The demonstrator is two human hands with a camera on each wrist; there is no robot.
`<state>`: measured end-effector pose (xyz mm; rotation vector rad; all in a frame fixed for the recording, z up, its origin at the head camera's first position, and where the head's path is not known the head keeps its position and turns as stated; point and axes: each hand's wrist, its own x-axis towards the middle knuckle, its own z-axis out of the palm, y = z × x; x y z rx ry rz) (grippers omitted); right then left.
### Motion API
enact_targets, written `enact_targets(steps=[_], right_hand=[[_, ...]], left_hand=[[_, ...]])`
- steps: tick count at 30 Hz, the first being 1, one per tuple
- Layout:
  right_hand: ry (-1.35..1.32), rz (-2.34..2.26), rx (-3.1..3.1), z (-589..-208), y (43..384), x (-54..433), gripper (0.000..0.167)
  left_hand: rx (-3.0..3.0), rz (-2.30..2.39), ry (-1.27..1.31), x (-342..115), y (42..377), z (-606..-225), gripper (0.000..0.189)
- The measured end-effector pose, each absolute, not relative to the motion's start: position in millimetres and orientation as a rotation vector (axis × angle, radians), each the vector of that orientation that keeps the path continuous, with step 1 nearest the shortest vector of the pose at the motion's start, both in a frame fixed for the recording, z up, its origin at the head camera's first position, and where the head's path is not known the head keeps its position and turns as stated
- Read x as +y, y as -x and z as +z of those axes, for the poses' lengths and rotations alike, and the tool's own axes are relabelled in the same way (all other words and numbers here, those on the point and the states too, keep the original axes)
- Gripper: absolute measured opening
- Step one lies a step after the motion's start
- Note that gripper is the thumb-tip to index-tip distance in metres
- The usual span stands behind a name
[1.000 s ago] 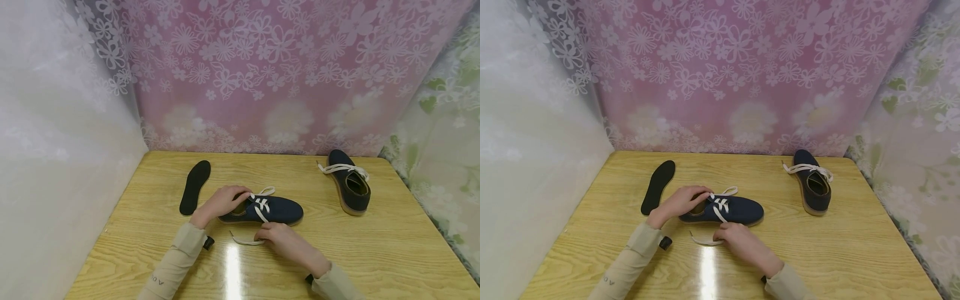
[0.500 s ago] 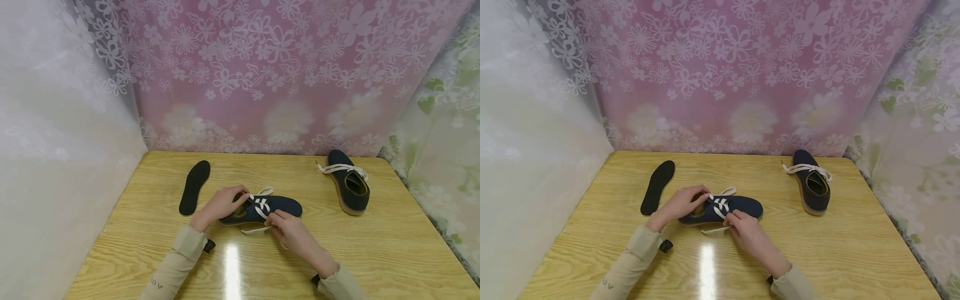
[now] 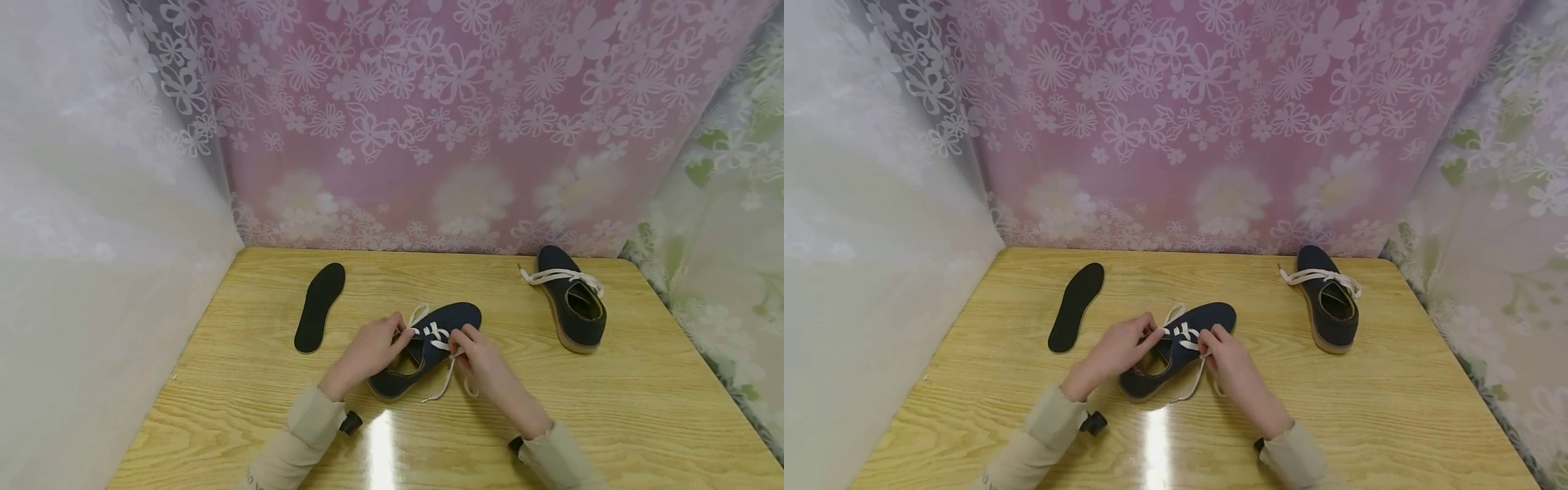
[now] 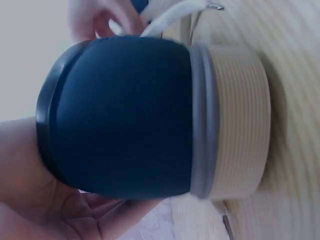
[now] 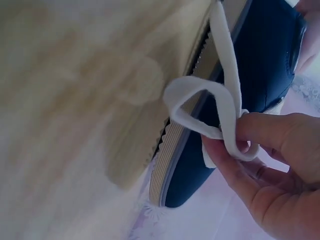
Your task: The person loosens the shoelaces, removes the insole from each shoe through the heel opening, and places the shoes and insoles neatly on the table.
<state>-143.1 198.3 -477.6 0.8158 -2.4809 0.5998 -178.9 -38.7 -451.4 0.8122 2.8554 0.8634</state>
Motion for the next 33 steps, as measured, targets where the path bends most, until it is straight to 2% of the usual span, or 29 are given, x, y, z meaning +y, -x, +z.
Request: enact_targets(steps=[10,17,24,31,33], right_hand=[[-0.727,0.569,-2.504,-473.8,158.0,204.1,0.041],[-0.616,0.558,-2.521,-473.5,160.4,204.7,0.039],[-0.565,0.586,-2.556,-471.5,159.3,209.0,0.033],[-0.484,0.664,-2.545,-466.6,158.3,211.5,0.027],[-0.455,0.683,-2.555,-465.1,157.4,212.1,0.027]], left_hand=[[2.924,0.834,-0.762,-20.4,149.5,-451.2,0.018],[2.854,0.869,-0.832,-26.0,155.8,-454.4,0.008],[2.845,0.808,-0.831,-43.3,169.9,-451.5,0.017],[2.771,0.578,-0.861,-46.5,175.2,-457.9,0.050],[2.769,0.548,-0.891,-45.2,176.5,-462.7,0.050]])
